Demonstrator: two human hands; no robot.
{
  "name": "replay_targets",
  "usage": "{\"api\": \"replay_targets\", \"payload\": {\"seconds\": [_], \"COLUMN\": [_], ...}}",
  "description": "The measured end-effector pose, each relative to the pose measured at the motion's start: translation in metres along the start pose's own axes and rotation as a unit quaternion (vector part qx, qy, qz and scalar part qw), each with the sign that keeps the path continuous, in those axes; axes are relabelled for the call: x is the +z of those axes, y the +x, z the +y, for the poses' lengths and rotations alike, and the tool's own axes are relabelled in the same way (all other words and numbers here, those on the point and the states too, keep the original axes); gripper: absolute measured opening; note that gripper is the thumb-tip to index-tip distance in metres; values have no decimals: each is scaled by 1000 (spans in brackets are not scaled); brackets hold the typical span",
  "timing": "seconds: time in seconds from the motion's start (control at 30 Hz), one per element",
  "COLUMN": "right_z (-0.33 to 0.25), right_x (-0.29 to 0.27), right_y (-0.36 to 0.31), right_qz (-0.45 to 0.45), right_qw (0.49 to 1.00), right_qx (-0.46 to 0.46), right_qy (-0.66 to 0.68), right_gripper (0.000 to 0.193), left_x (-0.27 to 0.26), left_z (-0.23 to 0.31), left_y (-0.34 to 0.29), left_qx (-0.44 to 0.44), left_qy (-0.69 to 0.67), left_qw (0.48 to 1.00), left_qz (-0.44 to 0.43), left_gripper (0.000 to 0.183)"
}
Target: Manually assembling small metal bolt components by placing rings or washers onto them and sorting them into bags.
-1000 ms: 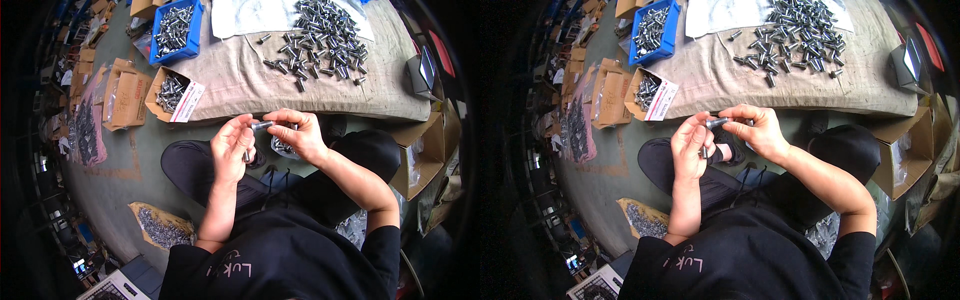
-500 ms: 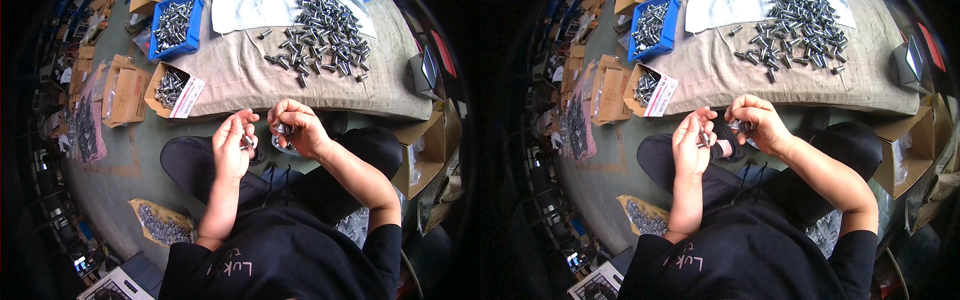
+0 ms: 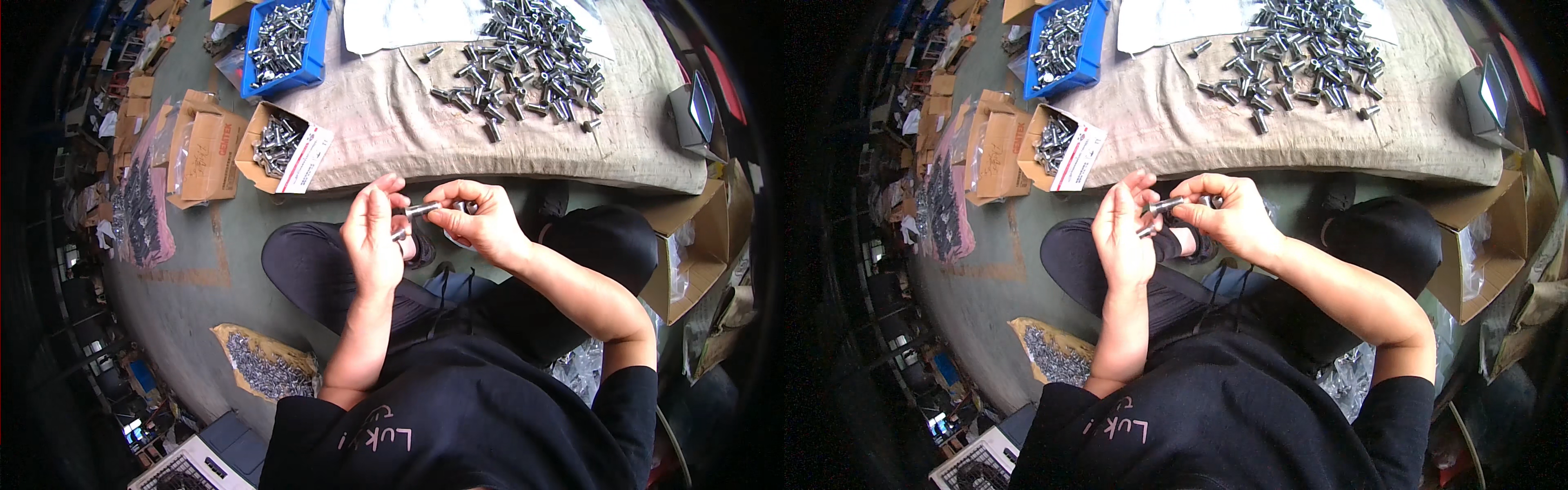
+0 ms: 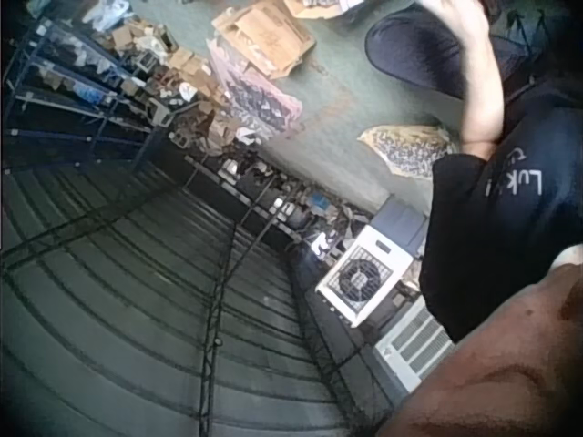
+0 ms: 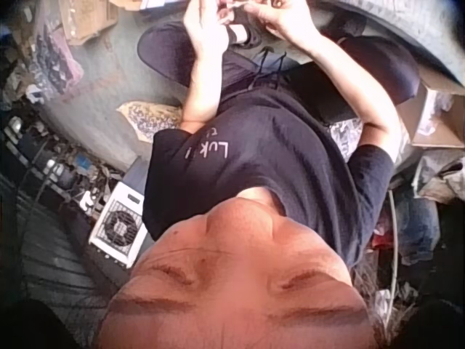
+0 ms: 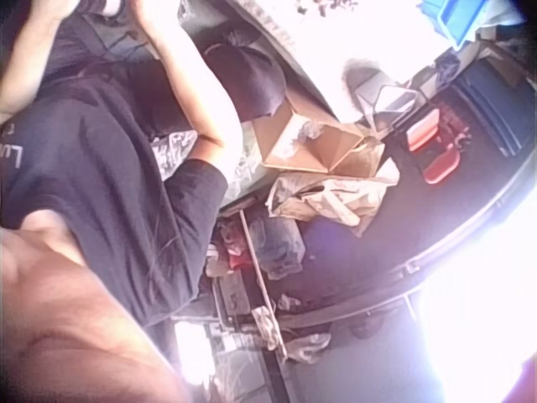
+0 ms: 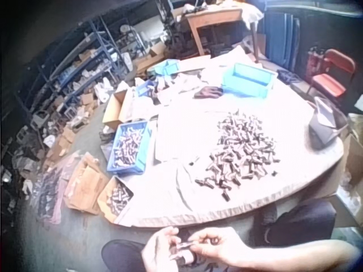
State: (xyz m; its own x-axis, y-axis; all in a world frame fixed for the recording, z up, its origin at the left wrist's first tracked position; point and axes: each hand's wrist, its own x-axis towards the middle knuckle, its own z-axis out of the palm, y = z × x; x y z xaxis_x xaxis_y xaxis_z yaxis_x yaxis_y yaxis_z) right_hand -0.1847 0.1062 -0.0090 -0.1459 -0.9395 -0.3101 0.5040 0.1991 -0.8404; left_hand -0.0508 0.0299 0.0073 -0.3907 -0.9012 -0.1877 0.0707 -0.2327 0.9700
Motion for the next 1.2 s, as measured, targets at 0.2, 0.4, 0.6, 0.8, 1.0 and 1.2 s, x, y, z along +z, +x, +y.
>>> {"api": "replay_targets", "payload": {"seconds": [0.2, 0.4, 0.6, 0.8, 1.0, 1.2], "right_z": [2, 0, -2, -2, -6, 2], "right_x": [1, 2, 3, 3, 3, 1], "right_y": [-2, -2, -3, -4, -7, 4], "right_qz": [15, 2, 9, 5, -10, 53], "right_qw": [998, 998, 999, 997, 989, 996], "right_qx": [-58, -67, -53, -70, -133, -15], "right_qy": [-12, 3, 9, 4, -58, 71], "right_gripper": [18, 19, 22, 22, 20, 24], "left_x": [-13, -9, -9, -9, -8, -16], "left_z": [4, 6, 8, 10, 7, -4], "left_y": [-8, -8, -9, -9, -5, 11], "left_qx": [-54, -39, 11, 9, -10, -173], "left_qy": [0, -26, -35, -64, -101, -196], "left_qw": [995, 996, 995, 993, 987, 963], "left_qz": [-84, -71, -96, -103, -122, -58], "left_gripper": [26, 18, 23, 27, 25, 20]}}
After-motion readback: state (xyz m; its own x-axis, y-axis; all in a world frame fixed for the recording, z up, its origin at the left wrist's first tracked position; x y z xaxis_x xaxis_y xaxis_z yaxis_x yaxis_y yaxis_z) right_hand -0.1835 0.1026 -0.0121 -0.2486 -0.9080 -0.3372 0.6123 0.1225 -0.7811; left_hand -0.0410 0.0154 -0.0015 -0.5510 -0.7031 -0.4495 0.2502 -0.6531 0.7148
